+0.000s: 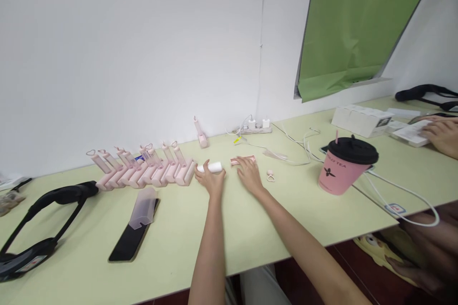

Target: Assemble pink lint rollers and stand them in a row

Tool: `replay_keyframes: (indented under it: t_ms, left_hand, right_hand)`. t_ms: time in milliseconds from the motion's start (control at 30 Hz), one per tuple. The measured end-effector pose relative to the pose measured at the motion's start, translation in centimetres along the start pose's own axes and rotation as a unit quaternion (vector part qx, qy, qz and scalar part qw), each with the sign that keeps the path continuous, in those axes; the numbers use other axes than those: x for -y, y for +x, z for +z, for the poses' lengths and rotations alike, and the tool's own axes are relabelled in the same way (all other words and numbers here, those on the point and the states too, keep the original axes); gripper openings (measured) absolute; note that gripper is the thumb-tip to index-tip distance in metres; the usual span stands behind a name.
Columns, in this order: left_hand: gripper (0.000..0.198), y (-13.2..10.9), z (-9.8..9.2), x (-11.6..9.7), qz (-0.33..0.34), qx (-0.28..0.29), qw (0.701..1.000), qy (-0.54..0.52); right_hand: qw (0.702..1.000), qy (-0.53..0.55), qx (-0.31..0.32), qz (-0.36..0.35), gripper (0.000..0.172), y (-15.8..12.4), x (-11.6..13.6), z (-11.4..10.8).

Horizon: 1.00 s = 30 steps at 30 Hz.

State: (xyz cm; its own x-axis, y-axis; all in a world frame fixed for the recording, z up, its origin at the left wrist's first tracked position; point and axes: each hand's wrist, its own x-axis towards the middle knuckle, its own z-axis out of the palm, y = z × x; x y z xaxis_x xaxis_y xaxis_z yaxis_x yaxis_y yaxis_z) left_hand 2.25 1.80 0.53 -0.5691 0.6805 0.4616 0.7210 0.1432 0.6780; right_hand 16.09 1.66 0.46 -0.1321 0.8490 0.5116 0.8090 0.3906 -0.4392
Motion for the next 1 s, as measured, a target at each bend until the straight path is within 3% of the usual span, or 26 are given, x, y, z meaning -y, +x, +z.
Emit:
replay_keyframes:
  t_ms: [100, 200, 400, 600, 700, 767, 833, 1000]
  left_hand:
    - [0.056, -0.1, 0.1, 0.7, -0.008, -0.020, 0.998, 0.066]
    - [0.058, -0.1, 0.5, 1.3, -0.028, -0.024, 0.996, 0.081]
    - [0.056, 0.1, 1.0, 1.7, 0.002, 0.015, 0.996, 0.093]
    - [0.056, 0.1, 0.8, 1.7, 0.009, 0.001, 0.997, 0.083]
    - [0.056, 0.1, 0.6, 1.5, 0.008, 0.008, 0.997, 0.078]
    - [0.058, 0.0, 0.4, 1.3, 0.012, 0.013, 0.997, 0.075]
    - [0.059, 0.0, 0.1, 1.0, 0.021, 0.009, 0.997, 0.070]
    - [0.049, -0.4, -0.7, 0.7, 0.036, -0.030, 0.998, 0.048]
  right_hand:
    - [0.989, -0.105, -0.051, 0.088, 0.046, 0.2, -2.0, -0.6]
    - [0.978, -0.156, -0.052, 0.132, 0.045, 0.1, -4.0, -0.7]
    - [0.977, -0.170, -0.027, 0.126, 0.042, -0.2, -4.5, -0.5]
    - [0.972, -0.182, -0.059, 0.135, 0.041, -0.7, -4.0, -2.2]
    - [0.961, -0.196, -0.050, 0.186, 0.042, -1.7, -5.0, -3.6]
    - [0.960, -0.190, -0.020, 0.205, 0.032, -2.6, -6.1, -4.3]
    - [0.969, -0.161, 0.008, 0.190, 0.026, -3.4, -7.2, -4.8]
    - [0.988, -0.066, 0.019, 0.142, 0.038, -3.8, -8.8, -5.9]
